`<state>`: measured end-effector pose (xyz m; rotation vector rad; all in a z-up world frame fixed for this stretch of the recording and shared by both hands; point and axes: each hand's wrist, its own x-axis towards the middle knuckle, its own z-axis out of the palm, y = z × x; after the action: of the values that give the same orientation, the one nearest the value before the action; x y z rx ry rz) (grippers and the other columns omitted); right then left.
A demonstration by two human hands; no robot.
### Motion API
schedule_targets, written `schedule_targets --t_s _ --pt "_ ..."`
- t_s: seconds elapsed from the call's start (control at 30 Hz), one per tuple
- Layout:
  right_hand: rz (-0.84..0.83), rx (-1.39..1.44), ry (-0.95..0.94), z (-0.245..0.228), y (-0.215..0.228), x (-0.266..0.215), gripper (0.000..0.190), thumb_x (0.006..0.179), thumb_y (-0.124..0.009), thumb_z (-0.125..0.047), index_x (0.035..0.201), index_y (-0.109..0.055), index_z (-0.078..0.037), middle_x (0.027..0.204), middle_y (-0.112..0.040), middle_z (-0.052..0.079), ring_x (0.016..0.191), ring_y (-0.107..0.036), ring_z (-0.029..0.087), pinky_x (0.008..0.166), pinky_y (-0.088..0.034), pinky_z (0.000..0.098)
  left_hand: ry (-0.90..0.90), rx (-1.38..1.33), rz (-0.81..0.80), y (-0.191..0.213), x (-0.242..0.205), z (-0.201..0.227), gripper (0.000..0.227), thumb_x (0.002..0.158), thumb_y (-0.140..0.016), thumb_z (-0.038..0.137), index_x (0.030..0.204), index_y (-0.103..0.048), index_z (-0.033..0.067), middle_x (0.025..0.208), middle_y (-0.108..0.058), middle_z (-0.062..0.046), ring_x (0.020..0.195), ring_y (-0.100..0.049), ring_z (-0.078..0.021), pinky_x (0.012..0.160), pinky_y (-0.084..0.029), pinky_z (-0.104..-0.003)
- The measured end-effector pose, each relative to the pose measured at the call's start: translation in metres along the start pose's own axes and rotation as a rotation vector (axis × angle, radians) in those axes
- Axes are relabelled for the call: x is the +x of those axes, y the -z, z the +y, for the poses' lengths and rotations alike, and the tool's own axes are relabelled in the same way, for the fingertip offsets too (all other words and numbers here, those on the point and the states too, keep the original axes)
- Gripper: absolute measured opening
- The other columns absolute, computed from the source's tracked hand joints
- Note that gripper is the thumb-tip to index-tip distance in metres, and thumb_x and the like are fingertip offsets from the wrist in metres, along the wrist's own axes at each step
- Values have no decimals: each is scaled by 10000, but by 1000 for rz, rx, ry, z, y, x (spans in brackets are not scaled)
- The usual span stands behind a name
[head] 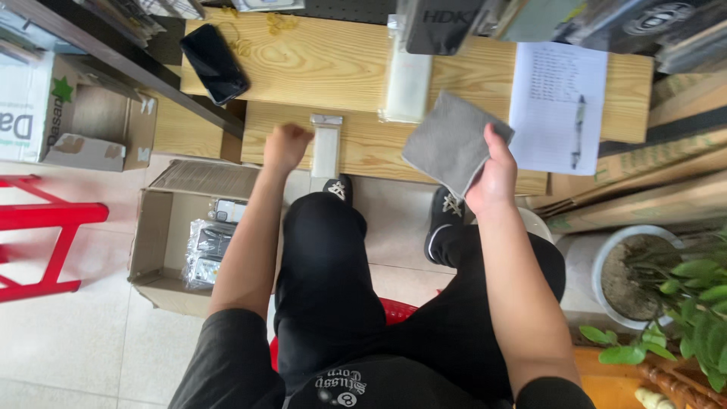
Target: The person sits at a wooden workbench and wipes the exterior of several small plastic-wrapped packages using a grey cloth. They handle each package individually, wiping all sides before placing it on the table or into a cardboard box.
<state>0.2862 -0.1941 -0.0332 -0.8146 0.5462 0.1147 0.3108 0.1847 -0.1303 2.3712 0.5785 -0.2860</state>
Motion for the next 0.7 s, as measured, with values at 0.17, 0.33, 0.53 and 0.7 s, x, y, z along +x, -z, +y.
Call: schedule_targets --t_s 0.17,0.33,0.53,0.7 --pt "71 -58 11 -9 0 0 461 953 -782 -388 1321 -674 -132 1338 -750 115 1250 -722 285 1131 -560 493 325 -236 -94 -92 6 -91 638 915 -817 450 1363 -634 34 1328 -682 -239 1282 -645 -405 1057 -547 -554" --pt "20 -83 30 -21 -10 1 490 958 -759 -457 1340 -629 -179 1368 -705 81 1323 -664 268 1188 -504 523 662 -701 -20 -158 20 -101 1081 845 -941 531 1532 -342 -50 1542 -442 -339 1403 -516 -509 999 -549 -699" --pt "-29 -124 23 -27 -29 3 489 971 -736 -492 1340 -614 -195 1368 -679 63 1348 -635 261 1206 -481 540 726 -1101 75 -180 36 -97 675 905 -873 170 1395 -465 -52 1033 -663 -181 841 -783 -300 779 -625 -492" --pt "-70 -104 73 -26 -15 11 432 1009 -690 -483 1324 -613 -198 1350 -686 60 1318 -643 260 1181 -496 511 430 -1357 -155 -164 -6 -105 518 933 -724 -63 1419 -544 -71 1269 -647 -254 1124 -721 -373 917 -642 -514"
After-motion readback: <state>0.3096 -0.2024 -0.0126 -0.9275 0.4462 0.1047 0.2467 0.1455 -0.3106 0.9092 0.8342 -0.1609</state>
